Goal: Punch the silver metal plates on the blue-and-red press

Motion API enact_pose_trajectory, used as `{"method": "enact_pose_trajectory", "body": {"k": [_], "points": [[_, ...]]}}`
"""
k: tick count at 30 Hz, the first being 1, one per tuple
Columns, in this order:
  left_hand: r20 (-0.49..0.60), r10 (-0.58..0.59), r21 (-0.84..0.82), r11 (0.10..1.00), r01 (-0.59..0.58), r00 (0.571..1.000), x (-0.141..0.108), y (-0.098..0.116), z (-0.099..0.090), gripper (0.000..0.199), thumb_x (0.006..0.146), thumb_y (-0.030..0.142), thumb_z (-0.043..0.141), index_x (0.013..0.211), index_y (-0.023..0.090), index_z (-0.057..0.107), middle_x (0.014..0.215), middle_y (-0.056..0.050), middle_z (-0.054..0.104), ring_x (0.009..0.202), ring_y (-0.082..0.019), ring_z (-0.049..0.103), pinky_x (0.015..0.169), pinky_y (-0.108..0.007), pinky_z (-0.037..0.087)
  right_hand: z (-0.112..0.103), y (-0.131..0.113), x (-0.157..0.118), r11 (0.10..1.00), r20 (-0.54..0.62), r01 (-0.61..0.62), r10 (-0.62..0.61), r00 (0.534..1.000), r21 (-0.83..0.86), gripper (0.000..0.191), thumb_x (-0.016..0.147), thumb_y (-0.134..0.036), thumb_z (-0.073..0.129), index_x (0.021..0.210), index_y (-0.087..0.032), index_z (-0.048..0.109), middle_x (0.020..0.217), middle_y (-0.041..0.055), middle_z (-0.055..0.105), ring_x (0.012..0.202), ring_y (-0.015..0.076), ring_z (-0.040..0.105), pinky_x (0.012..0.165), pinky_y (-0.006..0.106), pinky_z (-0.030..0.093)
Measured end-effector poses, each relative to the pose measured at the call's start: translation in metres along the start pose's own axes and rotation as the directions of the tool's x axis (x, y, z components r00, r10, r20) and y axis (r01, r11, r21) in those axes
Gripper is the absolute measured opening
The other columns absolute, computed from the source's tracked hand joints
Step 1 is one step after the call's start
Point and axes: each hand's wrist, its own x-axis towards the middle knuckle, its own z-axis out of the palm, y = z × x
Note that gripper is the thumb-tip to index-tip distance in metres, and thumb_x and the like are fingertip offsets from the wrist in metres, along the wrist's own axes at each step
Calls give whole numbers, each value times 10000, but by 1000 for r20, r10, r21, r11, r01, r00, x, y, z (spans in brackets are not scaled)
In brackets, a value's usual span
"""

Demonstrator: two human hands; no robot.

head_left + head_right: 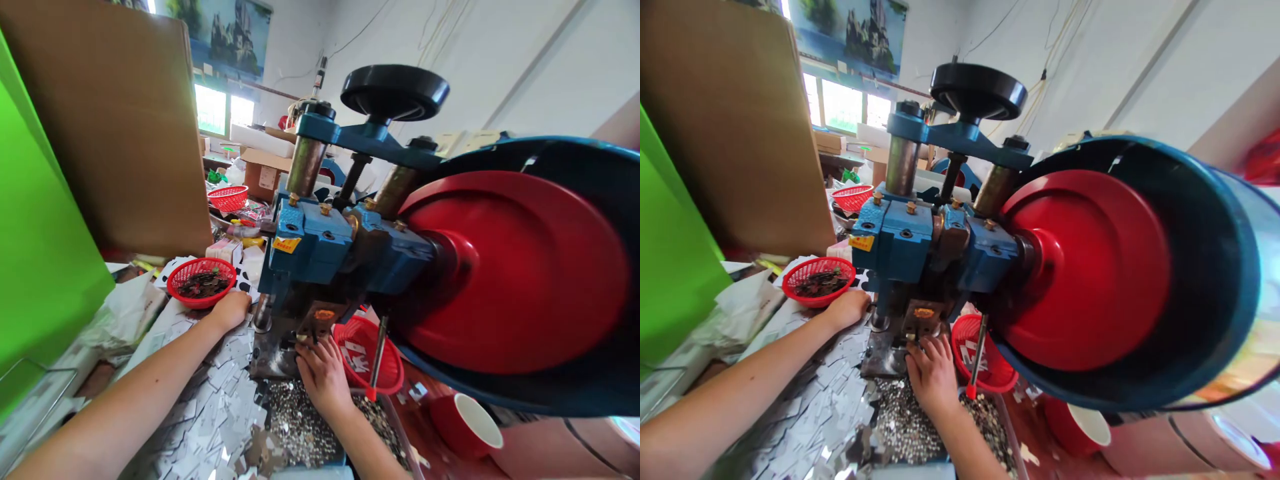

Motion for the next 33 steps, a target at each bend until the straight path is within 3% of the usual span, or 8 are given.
{"method": "enact_pose_trajectory", "body": {"k": [8,16,19,23,27,29,33], "points": [[-22,8,42,999,-8,1000,3,7,-5,337,869,342,556,1161,173,546,1159,-82,581,981,-203,593,815,-409,513,-2,-4,3,998,-10,-39,40,999,52,232,877,-236,531,1069,-285,650,1013,25,671,1032,213,559,1029,487,336],[-82,5,141,990,7,997,-12,4,-6,369,879,360,538,1188,160,528,1125,-82,597,943,-196,606,813,-421,513,-3,-5,3,992,0,-71,71,997,105,198,877,-238,531,1025,-275,658,1013,26,670,1037,220,548,1041,495,308],[-103,7,163,987,10,995,-27,-1,-7,335,911,295,472,1214,164,523,1062,-94,633,945,-212,619,833,-422,493,-3,-5,3,989,5,-77,77,997,123,199,878,-234,528,1026,-276,655,1017,22,669,1035,216,544,1046,491,300],[-95,64,152,987,-49,993,-66,-7,-11,332,905,185,356,1117,204,612,1032,-112,671,1006,-241,616,867,-391,458,-4,-4,4,989,-2,-74,75,997,131,186,874,-237,537,1012,-266,658,1001,22,670,1040,215,539,1044,484,295],[-43,179,96,980,-174,983,-97,-7,-13,267,879,279,424,1005,275,660,1051,-26,682,982,-182,616,883,-302,450,-4,-4,5,990,-10,-63,65,998,129,180,878,-246,536,1008,-257,659,992,29,669,1029,215,539,1039,473,297],[-52,196,73,979,-192,979,-94,-5,-12,298,895,344,392,1018,269,652,1076,-22,674,978,-172,614,886,-288,452,-4,-5,4,989,-8,-65,67,998,133,181,882,-248,530,1011,-254,657,992,32,665,1022,212,539,1043,470,290],[-107,152,59,987,-147,982,-58,3,-2,457,906,406,343,1267,195,527,1341,-109,532,1223,-252,488,1006,-389,383,-3,-5,3,986,5,-89,90,996,138,180,889,-253,523,1014,-256,652,999,35,656,1030,211,533,1054,466,274]]}}
